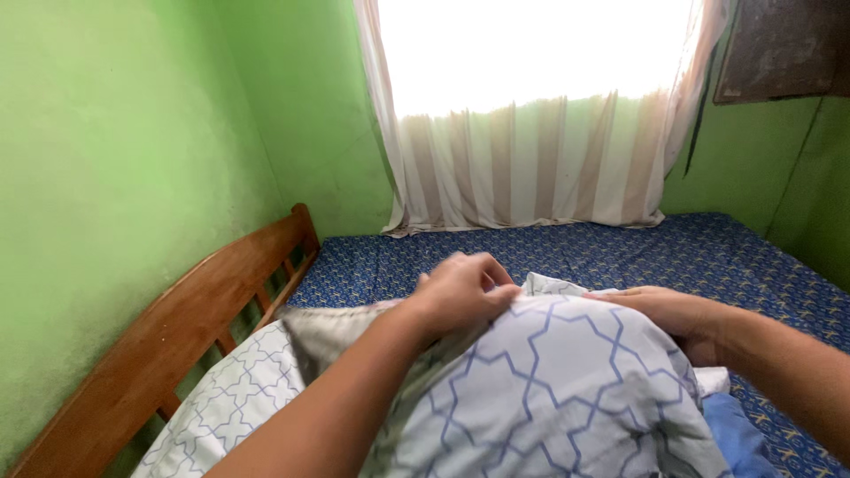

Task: The person inserts a pillow into a patterned pillowcase on a bed. They align the corners, push the pillow inside, and smooth the case. The person then picks up a second pillow and begins inserting it into another pillowcase.

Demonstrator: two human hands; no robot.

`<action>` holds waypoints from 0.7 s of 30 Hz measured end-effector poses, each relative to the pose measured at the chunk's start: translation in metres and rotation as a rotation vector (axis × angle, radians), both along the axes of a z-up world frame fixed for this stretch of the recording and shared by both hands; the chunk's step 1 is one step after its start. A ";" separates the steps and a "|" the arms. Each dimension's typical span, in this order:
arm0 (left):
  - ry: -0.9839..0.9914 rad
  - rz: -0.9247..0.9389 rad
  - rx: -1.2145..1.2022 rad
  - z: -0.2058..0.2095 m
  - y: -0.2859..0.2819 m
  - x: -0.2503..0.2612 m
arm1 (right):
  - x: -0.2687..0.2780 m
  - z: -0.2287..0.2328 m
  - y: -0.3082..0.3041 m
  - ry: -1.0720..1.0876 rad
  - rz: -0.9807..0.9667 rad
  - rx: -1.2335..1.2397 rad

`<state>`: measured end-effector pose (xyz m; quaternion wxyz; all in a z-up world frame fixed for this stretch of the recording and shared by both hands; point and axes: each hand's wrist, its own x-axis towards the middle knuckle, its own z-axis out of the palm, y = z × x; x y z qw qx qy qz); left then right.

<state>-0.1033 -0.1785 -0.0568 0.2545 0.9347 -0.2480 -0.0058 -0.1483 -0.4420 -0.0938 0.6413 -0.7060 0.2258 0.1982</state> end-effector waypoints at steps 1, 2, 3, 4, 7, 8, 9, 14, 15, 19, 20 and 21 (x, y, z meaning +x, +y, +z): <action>-0.104 -0.006 -0.064 0.000 0.008 -0.001 | 0.002 0.001 -0.003 -0.029 0.003 -0.018; -0.207 -0.006 -0.125 -0.002 0.020 -0.003 | 0.004 0.001 -0.007 -0.056 0.013 -0.033; -0.311 -0.005 -0.185 -0.004 0.031 -0.004 | 0.006 0.001 -0.011 -0.085 0.022 -0.048; -0.264 -0.012 -0.155 -0.008 0.041 -0.005 | 0.008 0.001 -0.015 -0.085 0.002 -0.032; -0.137 -0.018 -0.090 -0.017 0.071 -0.007 | 0.015 -0.003 -0.018 -0.088 -0.029 0.009; -0.104 -0.021 -0.088 -0.020 0.078 -0.007 | 0.015 -0.004 -0.020 -0.090 -0.028 0.013; -0.071 -0.025 -0.085 -0.023 0.085 -0.007 | 0.016 -0.005 -0.021 -0.091 -0.027 0.017; -0.026 0.024 -0.021 -0.027 0.104 -0.024 | 0.018 -0.003 -0.020 -0.064 -0.079 -0.075; -0.069 0.015 -0.020 -0.027 0.105 -0.029 | 0.018 -0.002 -0.019 -0.060 -0.079 -0.082; -0.042 0.169 0.186 -0.029 0.105 -0.044 | 0.016 0.000 -0.019 -0.094 -0.055 -0.055; -0.036 0.197 0.250 -0.029 0.106 -0.045 | 0.017 0.000 -0.019 -0.087 -0.061 -0.071; -0.029 0.225 0.314 -0.029 0.106 -0.046 | 0.017 0.001 -0.019 -0.080 -0.067 -0.088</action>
